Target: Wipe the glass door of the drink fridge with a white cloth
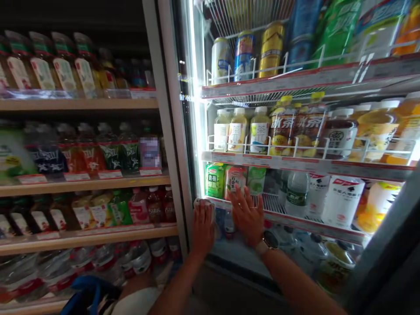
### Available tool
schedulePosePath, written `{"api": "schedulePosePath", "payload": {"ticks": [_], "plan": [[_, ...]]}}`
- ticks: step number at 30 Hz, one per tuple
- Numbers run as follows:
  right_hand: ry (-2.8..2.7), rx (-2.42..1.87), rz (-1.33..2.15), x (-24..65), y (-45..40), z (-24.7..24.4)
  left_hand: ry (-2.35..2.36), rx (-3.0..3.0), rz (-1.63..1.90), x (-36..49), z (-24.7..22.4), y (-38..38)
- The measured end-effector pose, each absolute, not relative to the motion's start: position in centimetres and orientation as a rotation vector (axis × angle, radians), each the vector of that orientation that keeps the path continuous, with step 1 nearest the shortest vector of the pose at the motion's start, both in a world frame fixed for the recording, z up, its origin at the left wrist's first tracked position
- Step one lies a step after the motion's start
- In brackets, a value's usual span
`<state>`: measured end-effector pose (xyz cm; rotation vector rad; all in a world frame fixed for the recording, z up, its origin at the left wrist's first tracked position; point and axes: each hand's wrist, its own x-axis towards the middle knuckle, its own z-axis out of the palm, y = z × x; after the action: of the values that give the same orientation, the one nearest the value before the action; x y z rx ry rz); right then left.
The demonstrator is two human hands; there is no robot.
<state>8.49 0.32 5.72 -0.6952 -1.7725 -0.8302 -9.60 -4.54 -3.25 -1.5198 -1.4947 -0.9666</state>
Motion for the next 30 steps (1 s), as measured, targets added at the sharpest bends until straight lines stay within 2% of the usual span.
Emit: {"api": "schedulePosePath", "payload": {"ticks": [7, 9, 12, 19, 22, 25, 30], "plan": [[-1.760, -0.681, -0.823, 8.3, 0.2, 5.8, -1.383, -1.442, -1.244, -8.4, 7.8, -1.6], [-1.751, -0.674, -0.820, 8.2, 0.2, 5.8, -1.369, -1.411, -1.305, -7.9, 9.3, -1.0], [-1.750, -0.669, -0.821, 8.2, 0.3, 5.7, -1.339, -1.422, -1.284, -7.4, 7.9, -0.8], [-1.771, -0.696, -0.831, 8.4, 0.2, 5.9, -1.336, -1.500, -1.007, -7.4, -4.0, -3.1], [-1.778, -0.691, -0.830, 8.4, 0.2, 6.1, -1.354, -1.526, -0.907, -7.4, -7.0, -4.2], [-1.778, -0.689, -0.815, 8.3, 0.3, 6.0, -1.346, -1.532, -0.892, -7.5, -5.9, -4.1], [-1.771, -0.697, -0.807, 8.2, 0.4, 5.8, -1.284, -1.547, -0.970, -8.5, 2.0, -2.2]]}}
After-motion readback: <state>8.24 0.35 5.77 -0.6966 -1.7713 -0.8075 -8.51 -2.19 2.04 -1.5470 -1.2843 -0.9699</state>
